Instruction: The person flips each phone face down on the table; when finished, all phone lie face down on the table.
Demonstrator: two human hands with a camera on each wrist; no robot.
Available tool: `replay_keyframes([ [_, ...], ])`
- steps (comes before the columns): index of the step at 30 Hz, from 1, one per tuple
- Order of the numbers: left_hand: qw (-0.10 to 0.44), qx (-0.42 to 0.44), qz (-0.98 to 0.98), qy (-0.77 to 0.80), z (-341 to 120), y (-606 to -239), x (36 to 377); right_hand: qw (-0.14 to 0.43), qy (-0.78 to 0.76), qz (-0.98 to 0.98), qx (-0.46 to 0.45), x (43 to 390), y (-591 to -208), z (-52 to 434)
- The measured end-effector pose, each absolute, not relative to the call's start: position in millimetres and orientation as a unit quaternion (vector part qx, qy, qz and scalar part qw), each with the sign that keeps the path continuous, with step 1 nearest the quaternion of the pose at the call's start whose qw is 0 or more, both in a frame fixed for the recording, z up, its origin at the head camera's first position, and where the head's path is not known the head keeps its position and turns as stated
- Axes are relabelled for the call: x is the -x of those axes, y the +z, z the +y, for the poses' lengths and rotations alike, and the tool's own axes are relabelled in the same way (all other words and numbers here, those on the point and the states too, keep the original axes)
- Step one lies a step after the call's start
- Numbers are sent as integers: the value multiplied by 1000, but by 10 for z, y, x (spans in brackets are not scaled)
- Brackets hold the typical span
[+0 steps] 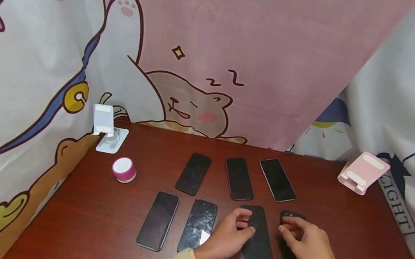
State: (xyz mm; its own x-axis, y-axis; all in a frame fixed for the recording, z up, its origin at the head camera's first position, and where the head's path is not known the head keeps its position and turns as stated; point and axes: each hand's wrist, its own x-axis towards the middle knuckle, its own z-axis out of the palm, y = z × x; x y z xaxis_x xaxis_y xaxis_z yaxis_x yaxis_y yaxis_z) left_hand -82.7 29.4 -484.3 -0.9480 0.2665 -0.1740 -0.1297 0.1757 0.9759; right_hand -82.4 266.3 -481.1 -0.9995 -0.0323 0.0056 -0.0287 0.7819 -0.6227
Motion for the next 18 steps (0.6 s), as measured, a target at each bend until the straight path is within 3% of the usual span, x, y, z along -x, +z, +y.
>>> replay_keyframes([
  [7, 172, -27, 733, 658, 167, -4862, 819, -2, -344, 938, 43, 791, -4848, 2522],
  [18, 237, 6, 651, 721, 86, -4888, 811, 107, -461, 881, -2, 775, -4880, 2440],
])
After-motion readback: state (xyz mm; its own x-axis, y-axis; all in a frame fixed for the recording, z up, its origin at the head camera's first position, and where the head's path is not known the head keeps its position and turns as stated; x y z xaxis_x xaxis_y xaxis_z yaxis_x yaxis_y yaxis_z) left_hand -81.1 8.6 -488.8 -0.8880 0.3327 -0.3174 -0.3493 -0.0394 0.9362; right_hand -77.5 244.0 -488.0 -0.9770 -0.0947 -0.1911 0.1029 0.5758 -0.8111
